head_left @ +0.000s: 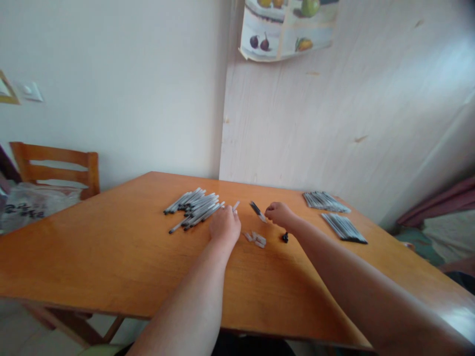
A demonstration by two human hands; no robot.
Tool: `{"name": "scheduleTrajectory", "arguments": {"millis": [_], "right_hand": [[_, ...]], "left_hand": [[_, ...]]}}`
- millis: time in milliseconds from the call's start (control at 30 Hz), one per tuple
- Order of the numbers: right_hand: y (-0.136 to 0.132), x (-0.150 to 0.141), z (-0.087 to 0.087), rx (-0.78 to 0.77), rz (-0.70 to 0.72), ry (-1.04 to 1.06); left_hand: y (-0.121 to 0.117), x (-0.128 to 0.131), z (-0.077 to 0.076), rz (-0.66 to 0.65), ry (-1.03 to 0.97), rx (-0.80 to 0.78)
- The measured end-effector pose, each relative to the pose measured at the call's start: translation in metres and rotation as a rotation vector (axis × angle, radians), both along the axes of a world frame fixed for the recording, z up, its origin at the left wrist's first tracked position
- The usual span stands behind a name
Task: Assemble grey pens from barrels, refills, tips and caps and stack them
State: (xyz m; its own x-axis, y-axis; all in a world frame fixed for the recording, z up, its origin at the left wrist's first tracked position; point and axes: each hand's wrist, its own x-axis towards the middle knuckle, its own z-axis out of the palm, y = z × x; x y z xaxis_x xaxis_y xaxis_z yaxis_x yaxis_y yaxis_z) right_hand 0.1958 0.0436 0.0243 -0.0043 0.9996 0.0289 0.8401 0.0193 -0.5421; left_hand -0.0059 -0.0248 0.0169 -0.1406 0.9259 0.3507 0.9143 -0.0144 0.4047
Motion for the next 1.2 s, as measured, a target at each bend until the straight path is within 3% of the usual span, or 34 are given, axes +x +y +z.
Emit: {"name": "scheduleTrajectory", "arguments": {"millis": [400,933,1067,1200], "right_hand": [[-0.005,-0.022,0.009,-0.025,0.039,-0.355],[-0.006,-0.029,0.008,-0.064,0.016,-0.422],[-0.010,-0.029,0.009,-0.032,0.052,-0.401],[-0.026,-0.029,0.018,0.061,0.133,-0.282]], "left_hand": [[0.002,-0.001,-0.002,-0.006,0.016,0.021],[0.006,-0.001,-0.007,-0.051,0.010,0.101],[0.010,-0.002,-0.008,-0.107,-0.156,0.118],[0.015,0.000,-0.009,-0.224,-0.535,0.110]]}}
